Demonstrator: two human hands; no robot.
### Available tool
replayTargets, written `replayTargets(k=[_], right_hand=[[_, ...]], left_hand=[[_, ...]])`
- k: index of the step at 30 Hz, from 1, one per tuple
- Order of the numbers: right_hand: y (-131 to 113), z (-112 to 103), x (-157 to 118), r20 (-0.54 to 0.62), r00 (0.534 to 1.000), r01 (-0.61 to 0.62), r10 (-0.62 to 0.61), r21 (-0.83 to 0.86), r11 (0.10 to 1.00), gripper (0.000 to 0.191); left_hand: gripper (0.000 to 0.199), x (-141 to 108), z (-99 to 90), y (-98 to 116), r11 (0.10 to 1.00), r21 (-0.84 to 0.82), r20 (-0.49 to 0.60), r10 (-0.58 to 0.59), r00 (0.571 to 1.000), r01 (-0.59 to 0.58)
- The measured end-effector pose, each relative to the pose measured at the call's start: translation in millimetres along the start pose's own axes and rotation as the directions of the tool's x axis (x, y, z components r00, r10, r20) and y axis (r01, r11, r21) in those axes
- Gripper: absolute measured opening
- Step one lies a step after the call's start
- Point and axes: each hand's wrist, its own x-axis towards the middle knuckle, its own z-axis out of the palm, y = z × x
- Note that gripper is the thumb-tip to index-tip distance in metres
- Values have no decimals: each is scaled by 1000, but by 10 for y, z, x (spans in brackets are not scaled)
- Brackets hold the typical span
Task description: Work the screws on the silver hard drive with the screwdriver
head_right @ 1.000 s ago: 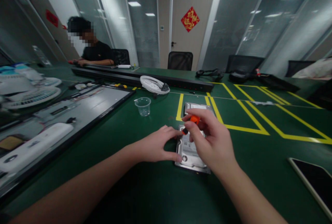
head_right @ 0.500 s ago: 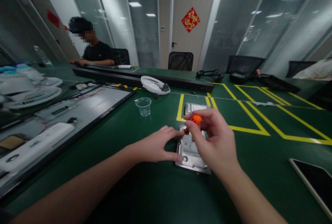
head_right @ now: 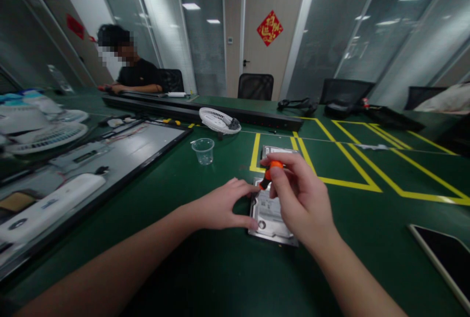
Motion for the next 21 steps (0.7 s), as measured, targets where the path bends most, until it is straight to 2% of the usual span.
replayTargets(k=[5, 10, 15, 21], right_hand=[[-5, 8, 3, -45, 999, 13, -14, -21, 1000, 19], [53, -16, -1, 36, 998, 57, -54, -62, 996, 21], [58, -34, -5, 60, 998, 16, -16, 1, 1000, 28], [15, -2, 9, 0, 1000, -5, 5, -6, 1000, 16]], left_hand=[[85, 8, -3, 10, 1000, -2, 5, -8, 1000, 8], [83, 9, 7, 4, 1000, -1, -3, -12, 1000, 12], [83, 4, 1, 0, 1000, -10, -1, 4, 1000, -4], [86, 4, -7, 18, 1000, -6, 4, -8, 1000, 8]])
